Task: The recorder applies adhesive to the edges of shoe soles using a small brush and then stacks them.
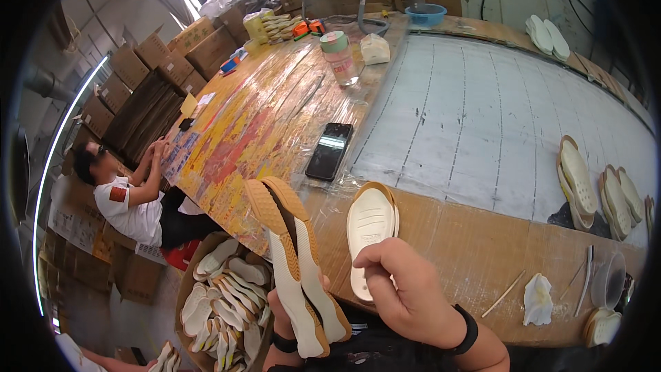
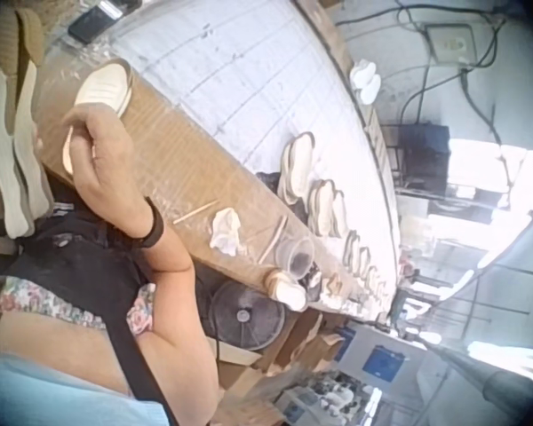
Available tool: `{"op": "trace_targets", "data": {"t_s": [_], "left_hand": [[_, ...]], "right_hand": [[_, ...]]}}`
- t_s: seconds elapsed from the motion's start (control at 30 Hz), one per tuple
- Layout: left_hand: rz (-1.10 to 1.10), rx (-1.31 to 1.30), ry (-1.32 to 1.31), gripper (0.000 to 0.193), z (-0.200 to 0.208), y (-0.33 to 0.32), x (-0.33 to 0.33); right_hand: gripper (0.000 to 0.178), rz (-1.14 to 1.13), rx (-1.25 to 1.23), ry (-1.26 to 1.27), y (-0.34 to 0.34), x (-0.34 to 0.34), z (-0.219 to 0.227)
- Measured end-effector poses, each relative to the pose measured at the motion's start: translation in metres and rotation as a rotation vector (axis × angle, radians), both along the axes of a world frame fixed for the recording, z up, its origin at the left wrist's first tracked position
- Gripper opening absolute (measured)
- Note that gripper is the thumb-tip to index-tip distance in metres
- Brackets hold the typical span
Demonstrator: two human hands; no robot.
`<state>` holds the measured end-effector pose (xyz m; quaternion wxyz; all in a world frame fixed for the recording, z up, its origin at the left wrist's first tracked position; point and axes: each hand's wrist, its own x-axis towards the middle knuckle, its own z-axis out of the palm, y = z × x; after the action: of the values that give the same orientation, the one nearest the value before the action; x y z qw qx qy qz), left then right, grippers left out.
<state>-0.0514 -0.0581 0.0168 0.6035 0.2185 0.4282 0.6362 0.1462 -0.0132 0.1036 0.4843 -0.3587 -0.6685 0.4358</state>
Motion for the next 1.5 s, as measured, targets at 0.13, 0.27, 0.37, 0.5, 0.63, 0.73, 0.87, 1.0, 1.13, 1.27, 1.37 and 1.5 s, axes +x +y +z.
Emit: {"op": "trace_targets", "data": {"t_s": [0.13,0.27,0.37,0.5,0.63,0.73,0.87,1.0,1.13,1.27,1.37,1.5], "left_hand": [[0.002,0.036,-0.015,0.037,0.003,0.004,0.005],[-0.086,-0.036,-0.080,0.037,0.002,0.010,-0.011],[-0.144,-0.037,-0.120,0.044,0.001,0.018,-0.007],[-0.212,-0.030,-0.118,0.042,0.003,0.042,0.016],[-0.128,0.129,0.174,0.042,-0.016,0.060,0.034],[-0.125,0.103,0.165,0.042,-0.021,0.062,0.034],[-0.212,-0.033,0.049,0.040,-0.040,0.069,0.022],[-0.370,-0.184,-0.202,0.040,-0.053,0.076,0.009],[-0.430,-0.190,-0.412,0.045,-0.037,0.057,-0.001],[-0.276,0.160,-0.227,0.049,-0.070,0.024,-0.011],[-0.233,0.078,-0.370,0.050,-0.041,0.019,0.012],[-0.273,0.022,-0.449,0.051,-0.040,0.010,0.014]], "right_hand": [[0.016,-0.039,-0.054,-0.009,0.008,0.009,-0.016],[0.016,-0.141,-0.216,0.037,0.029,0.045,-0.048],[0.017,-0.342,-0.243,0.021,0.047,0.072,-0.063],[0.023,-0.567,-0.090,-0.211,0.069,0.118,-0.085],[0.029,-0.685,0.272,-0.597,0.075,0.120,-0.100],[0.032,-0.450,-0.177,-0.289,0.059,0.096,-0.111],[0.042,0.084,-0.387,-0.423,0.039,0.039,-0.114],[0.054,-0.004,-0.079,-0.308,0.026,-0.004,-0.153],[0.063,-0.001,-0.010,-0.312,0.011,-0.013,-0.125],[0.072,-0.100,0.005,-0.227,-0.013,-0.014,-0.099],[0.071,-0.114,-0.045,-0.176,-0.016,-0.010,-0.096],[0.065,-0.097,0.028,-0.154,-0.023,-0.007,-0.078]]}}
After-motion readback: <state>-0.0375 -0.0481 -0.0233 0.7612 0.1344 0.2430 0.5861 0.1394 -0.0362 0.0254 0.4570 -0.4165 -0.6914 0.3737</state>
